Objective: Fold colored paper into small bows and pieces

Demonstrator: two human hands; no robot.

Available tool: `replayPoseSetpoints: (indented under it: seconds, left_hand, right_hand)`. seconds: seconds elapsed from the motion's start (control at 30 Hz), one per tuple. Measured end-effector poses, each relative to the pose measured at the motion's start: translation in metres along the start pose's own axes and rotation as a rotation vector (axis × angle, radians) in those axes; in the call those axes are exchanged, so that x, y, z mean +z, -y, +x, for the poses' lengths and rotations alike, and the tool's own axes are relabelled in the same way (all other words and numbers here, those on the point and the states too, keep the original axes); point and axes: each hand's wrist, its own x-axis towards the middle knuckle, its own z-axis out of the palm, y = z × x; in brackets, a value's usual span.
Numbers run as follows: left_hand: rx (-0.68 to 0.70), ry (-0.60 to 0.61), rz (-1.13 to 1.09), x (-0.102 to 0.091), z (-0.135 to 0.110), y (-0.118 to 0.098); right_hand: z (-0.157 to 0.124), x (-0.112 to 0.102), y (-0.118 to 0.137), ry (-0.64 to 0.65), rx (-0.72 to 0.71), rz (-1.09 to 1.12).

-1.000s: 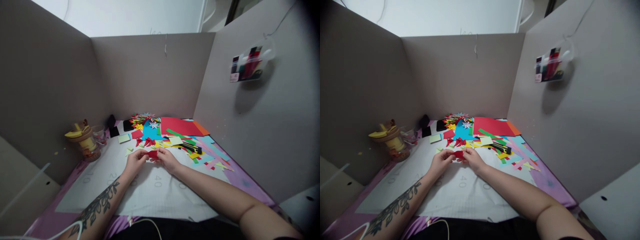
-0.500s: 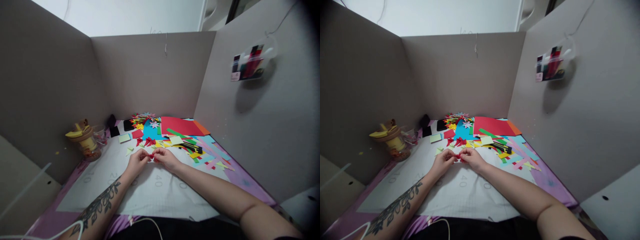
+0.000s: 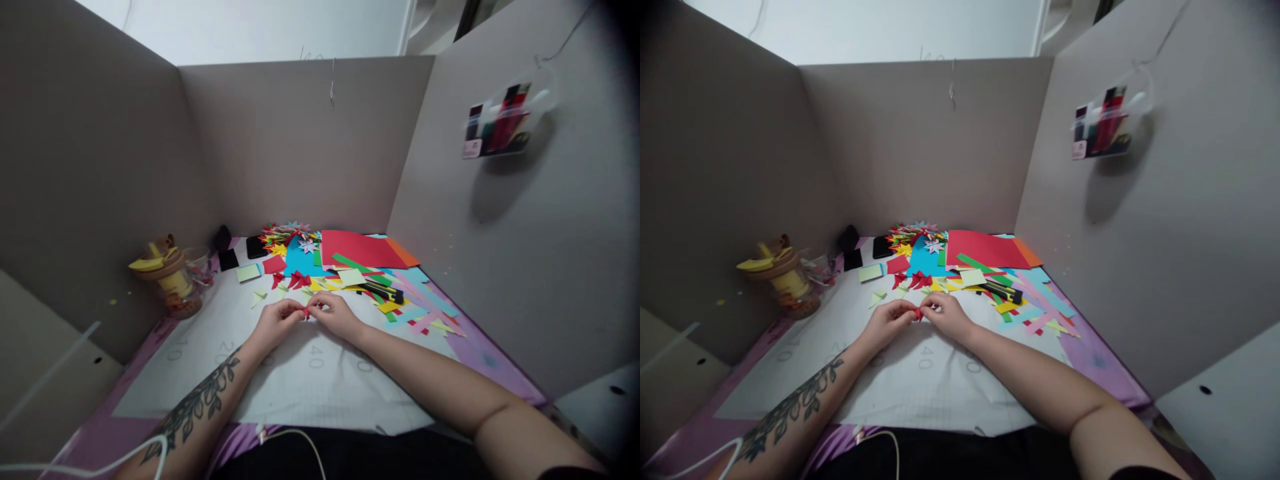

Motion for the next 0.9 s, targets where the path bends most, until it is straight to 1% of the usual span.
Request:
replayPoseSetpoints:
  seconds: [0.17, 0.3, 0.53, 0.67, 0.77, 0.9]
  left_hand:
    - [0.005, -0.002, 0.026, 0.001, 0.000, 0.003]
    - [0.016, 0.004, 0.046, 0.001, 0.000, 0.003]
    - [0.039, 0.046, 0.038, 0.000, -0.001, 0.003]
    - [0.053, 0.051, 0.045, -0.001, -0.001, 0.000]
    - [0.054, 0.037, 0.033, -0.001, -0.002, -0.001]
    - [0.045, -0.026, 0.040, -0.002, -0.002, -0.001]
  right_hand:
    - [-0.002, 0.003, 0.002, 0.011, -0.139, -0.103]
    - [-0.003, 0.003, 0.002, 0.041, -0.197, -0.137]
    - [-0.004, 0.001, 0.002, 0.113, -0.183, -0.126]
    - [-0.004, 0.003, 0.001, 0.063, -0.112, -0.100]
    - [-0.004, 0.002, 0.005, 0.034, -0.063, -0.044]
    - [-0.005, 0.000, 0.013, 0.030, -0.092, -0.002]
